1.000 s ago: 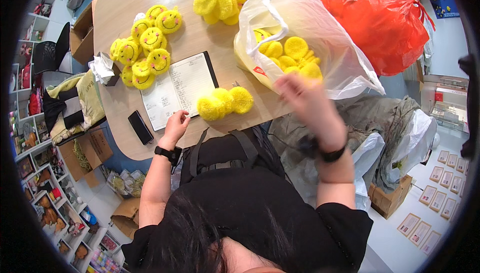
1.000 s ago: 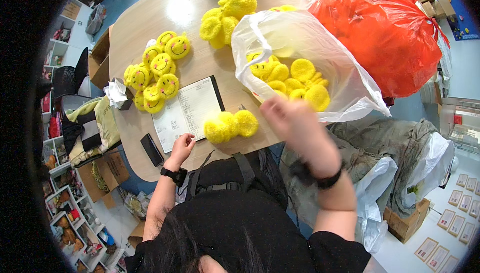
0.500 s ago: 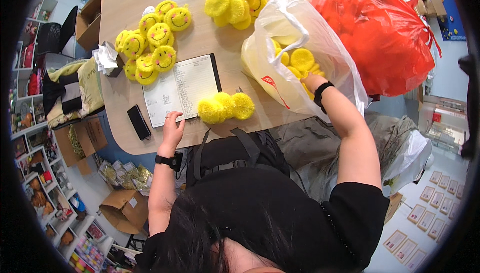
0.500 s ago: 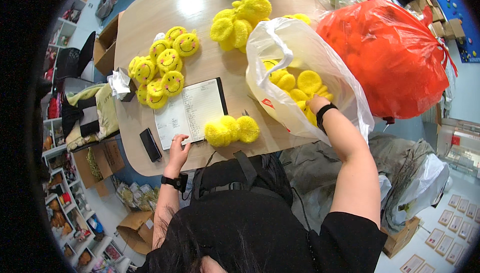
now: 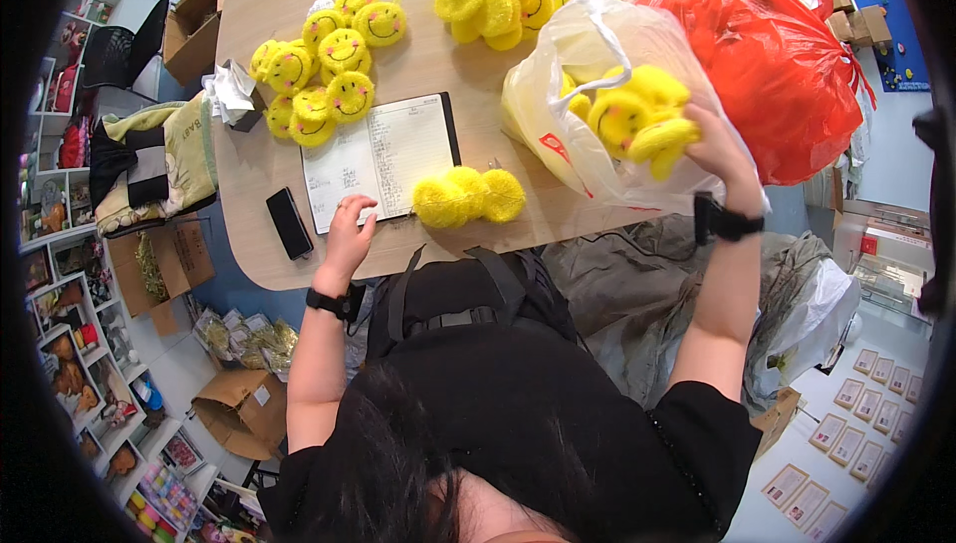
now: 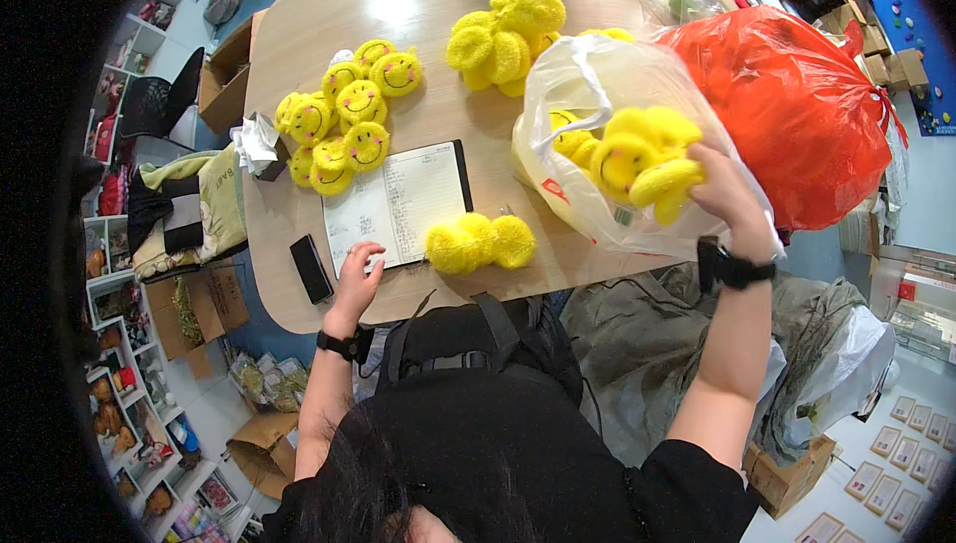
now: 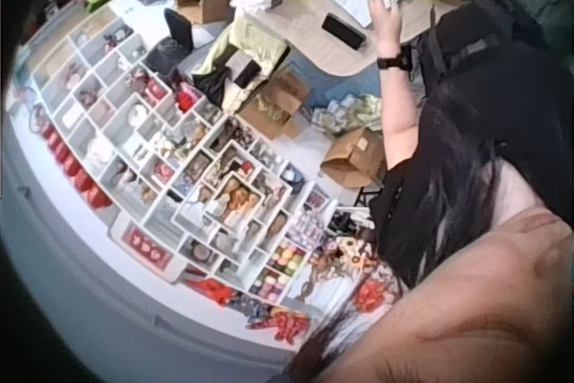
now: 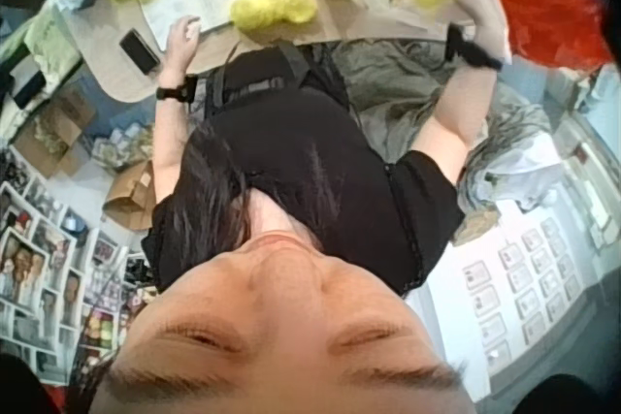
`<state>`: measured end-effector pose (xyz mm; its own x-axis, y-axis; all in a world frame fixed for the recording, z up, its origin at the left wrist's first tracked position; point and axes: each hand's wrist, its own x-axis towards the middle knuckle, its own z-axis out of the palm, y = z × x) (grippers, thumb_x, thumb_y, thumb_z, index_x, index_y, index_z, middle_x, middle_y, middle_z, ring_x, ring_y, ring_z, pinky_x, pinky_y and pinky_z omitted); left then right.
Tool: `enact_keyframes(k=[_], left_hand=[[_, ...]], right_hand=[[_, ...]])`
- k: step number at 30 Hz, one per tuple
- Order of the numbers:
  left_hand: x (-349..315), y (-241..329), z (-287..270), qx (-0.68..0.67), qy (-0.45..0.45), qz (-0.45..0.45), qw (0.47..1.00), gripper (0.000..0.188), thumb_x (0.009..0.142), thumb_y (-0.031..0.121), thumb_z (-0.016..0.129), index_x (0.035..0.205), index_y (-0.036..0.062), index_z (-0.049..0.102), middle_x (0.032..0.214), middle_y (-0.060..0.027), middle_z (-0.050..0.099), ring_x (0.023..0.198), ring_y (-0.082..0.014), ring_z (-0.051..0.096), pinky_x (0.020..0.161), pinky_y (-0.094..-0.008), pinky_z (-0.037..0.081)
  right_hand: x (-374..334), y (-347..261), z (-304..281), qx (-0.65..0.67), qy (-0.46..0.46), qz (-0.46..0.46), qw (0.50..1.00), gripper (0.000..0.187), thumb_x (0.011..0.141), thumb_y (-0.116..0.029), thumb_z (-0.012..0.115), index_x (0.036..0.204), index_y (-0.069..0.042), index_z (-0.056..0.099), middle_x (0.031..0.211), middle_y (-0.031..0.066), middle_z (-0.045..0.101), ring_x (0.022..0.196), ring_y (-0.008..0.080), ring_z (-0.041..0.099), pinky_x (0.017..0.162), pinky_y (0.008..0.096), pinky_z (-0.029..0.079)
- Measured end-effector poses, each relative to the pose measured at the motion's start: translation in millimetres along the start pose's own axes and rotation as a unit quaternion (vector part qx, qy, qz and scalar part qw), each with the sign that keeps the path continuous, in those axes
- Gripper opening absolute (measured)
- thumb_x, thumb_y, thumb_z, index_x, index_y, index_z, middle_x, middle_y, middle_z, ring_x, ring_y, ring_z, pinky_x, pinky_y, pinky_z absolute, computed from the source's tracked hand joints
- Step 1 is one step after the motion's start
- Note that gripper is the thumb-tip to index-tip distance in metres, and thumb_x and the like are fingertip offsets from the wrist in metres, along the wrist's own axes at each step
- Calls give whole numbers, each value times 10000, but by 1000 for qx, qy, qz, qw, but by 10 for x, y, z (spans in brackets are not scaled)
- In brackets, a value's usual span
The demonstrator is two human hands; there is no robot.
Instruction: The person assembles yellow smiley-face plush toys by attaching small pom-pom pieces to the main body using a needle and thread. They repeatedly pick up a plush, sew on a pom-pom, and place the finished item into a plastic bag.
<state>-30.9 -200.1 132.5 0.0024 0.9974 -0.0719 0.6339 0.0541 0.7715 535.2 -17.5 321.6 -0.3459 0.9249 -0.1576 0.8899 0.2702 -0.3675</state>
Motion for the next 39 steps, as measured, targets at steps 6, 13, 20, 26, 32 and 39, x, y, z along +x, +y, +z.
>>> enact_keyframes(k=[6,13,20,26,32,39], left_hand=[[258,467,-224,-66,-3,54,996,197,868,48,647,1064,56,646,1142,-110,615,1026,-270,609,832,-350,508],[364,1037,-611,-218,-7,92,972,174,944,109,617,1100,38,653,1107,-104,641,1026,-204,616,830,-320,520],[264,1142,-1121,-505,51,70,859,487,1082,386,314,1261,-14,524,1169,-116,621,1050,-171,594,906,-291,461],[29,919,-1344,-433,-37,-13,901,529,1066,452,338,1200,-3,575,1044,-53,594,955,-124,556,880,-252,446],[-96,947,-1261,-309,-110,-6,945,318,996,266,571,1129,-19,619,1046,-64,625,977,-116,570,873,-255,461],[-11,984,-1033,-410,-312,-93,852,501,860,144,756,1283,12,522,1131,-33,616,1058,-104,568,929,-265,461]], right_hand=[[-852,-797,-720,204,274,-82,936,355,895,-170,669,1193,17,618,1153,86,586,1066,230,594,933,341,464],[-1112,-1862,-429,-62,555,54,827,390,904,-250,659,1215,-59,521,1127,119,572,1038,274,554,987,408,441],[-357,-2837,840,863,125,-130,472,441,979,-260,583,1354,-80,436,1338,107,490,1236,297,477,1041,460,431],[-110,-3089,1720,841,-72,41,535,487,975,-342,571,1360,-71,443,1239,123,562,1143,251,553,1042,391,439],[392,-3007,1922,851,-141,60,502,442,1000,-313,538,1351,-51,484,1226,121,595,1121,229,570,986,355,475],[668,-2919,2028,759,-136,-65,633,432,990,-236,580,1376,-69,480,1245,94,602,1084,202,608,927,361,517]])
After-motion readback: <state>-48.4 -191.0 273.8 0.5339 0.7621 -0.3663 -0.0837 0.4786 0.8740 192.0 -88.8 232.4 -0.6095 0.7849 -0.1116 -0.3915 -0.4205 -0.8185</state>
